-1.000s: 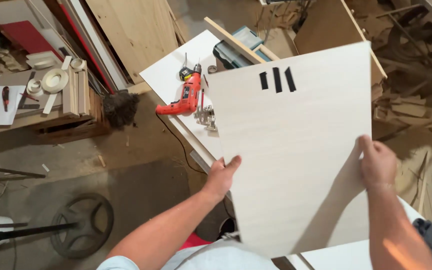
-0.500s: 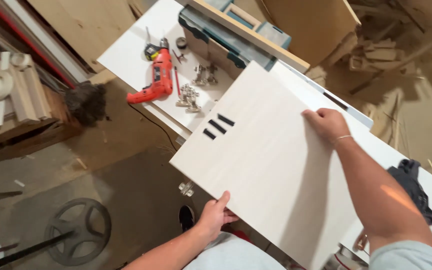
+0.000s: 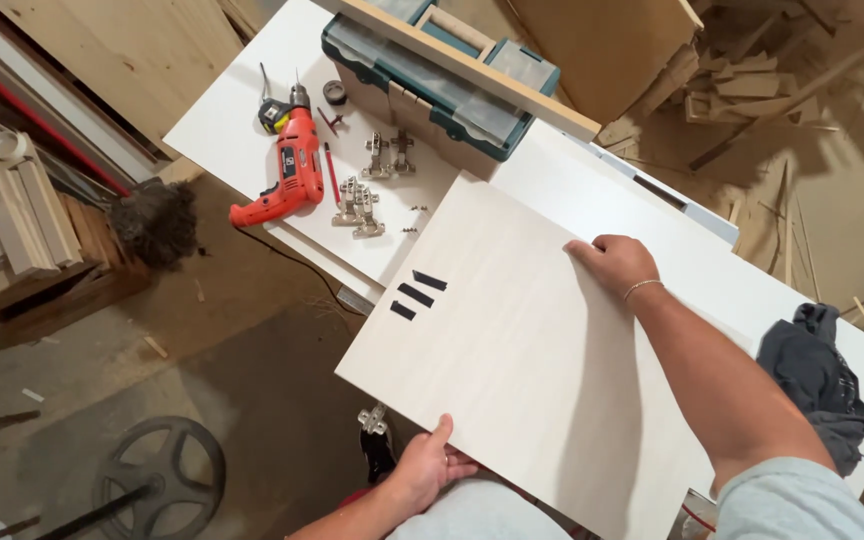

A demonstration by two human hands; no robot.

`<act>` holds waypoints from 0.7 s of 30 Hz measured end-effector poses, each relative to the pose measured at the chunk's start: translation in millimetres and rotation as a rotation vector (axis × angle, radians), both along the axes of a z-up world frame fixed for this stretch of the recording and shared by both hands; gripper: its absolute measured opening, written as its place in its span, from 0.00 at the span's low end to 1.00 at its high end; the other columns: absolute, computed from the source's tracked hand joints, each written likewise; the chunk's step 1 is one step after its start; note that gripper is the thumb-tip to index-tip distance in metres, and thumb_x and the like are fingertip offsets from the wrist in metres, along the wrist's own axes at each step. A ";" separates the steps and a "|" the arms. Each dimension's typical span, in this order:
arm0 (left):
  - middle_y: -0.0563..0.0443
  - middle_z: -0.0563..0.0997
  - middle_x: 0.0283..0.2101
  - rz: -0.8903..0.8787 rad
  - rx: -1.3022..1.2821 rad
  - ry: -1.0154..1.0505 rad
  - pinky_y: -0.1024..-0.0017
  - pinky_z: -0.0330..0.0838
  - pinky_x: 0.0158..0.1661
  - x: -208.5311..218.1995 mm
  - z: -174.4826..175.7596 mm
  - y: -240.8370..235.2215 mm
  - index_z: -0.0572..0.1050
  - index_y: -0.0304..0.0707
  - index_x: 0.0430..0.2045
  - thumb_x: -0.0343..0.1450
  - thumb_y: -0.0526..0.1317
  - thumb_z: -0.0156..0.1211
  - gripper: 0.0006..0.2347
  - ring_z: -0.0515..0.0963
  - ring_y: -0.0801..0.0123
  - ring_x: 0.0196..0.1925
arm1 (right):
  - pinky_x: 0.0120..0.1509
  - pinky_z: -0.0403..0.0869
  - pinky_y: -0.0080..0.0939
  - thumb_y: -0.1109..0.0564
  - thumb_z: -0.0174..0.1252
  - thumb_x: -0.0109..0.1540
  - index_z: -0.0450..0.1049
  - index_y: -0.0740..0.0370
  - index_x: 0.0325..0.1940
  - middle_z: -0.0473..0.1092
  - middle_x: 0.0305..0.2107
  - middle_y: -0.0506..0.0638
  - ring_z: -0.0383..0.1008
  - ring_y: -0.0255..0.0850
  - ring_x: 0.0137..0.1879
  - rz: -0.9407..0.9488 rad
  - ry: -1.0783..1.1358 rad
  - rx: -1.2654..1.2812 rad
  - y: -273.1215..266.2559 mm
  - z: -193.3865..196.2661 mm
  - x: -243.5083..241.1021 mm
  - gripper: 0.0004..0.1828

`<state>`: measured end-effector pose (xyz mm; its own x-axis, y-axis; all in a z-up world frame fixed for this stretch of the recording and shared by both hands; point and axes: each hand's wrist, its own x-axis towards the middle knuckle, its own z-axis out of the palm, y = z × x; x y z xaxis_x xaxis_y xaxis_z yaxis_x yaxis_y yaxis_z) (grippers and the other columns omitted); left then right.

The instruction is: Attaching hinges to a cabinet door and handling masking tape for layout

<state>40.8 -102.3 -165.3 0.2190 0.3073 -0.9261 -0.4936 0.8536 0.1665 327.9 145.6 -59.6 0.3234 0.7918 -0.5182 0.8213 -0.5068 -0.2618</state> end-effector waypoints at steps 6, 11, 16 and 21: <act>0.29 0.83 0.41 -0.018 0.021 -0.038 0.56 0.84 0.41 8.6 -21.8 8.9 0.73 0.19 0.46 0.77 0.51 0.51 0.23 0.85 0.45 0.41 | 0.35 0.58 0.44 0.29 0.50 0.60 0.60 0.56 0.22 0.62 0.23 0.49 0.61 0.43 0.32 -0.002 -0.004 -0.031 14.3 -15.4 2.6 0.30; 0.28 0.83 0.39 -0.014 -0.008 -0.022 0.56 0.84 0.41 10.1 -23.5 15.1 0.73 0.18 0.44 0.77 0.50 0.51 0.22 0.85 0.45 0.40 | 0.49 0.68 0.47 0.29 0.50 0.59 0.73 0.55 0.54 0.73 0.46 0.51 0.72 0.48 0.51 -0.057 0.026 -0.076 17.7 -19.5 -4.1 0.33; 0.29 0.84 0.36 -0.042 0.029 -0.037 0.58 0.84 0.40 8.9 -56.1 11.9 0.76 0.18 0.42 0.77 0.53 0.51 0.25 0.84 0.49 0.36 | 0.44 0.66 0.46 0.28 0.49 0.62 0.74 0.56 0.37 0.74 0.33 0.50 0.71 0.47 0.42 0.009 -0.023 0.028 19.0 -56.2 9.1 0.29; 0.30 0.84 0.41 -0.027 0.031 -0.045 0.58 0.84 0.41 9.5 -60.2 10.6 0.75 0.20 0.44 0.76 0.53 0.52 0.24 0.85 0.48 0.40 | 0.40 0.64 0.46 0.28 0.51 0.62 0.69 0.57 0.31 0.69 0.27 0.49 0.67 0.46 0.37 0.015 -0.021 0.092 19.3 -72.0 10.4 0.29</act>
<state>50.4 -91.7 -225.4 0.2686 0.3289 -0.9054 -0.4775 0.8617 0.1714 338.3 164.9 -131.5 0.3209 0.8406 -0.4364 0.8345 -0.4688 -0.2894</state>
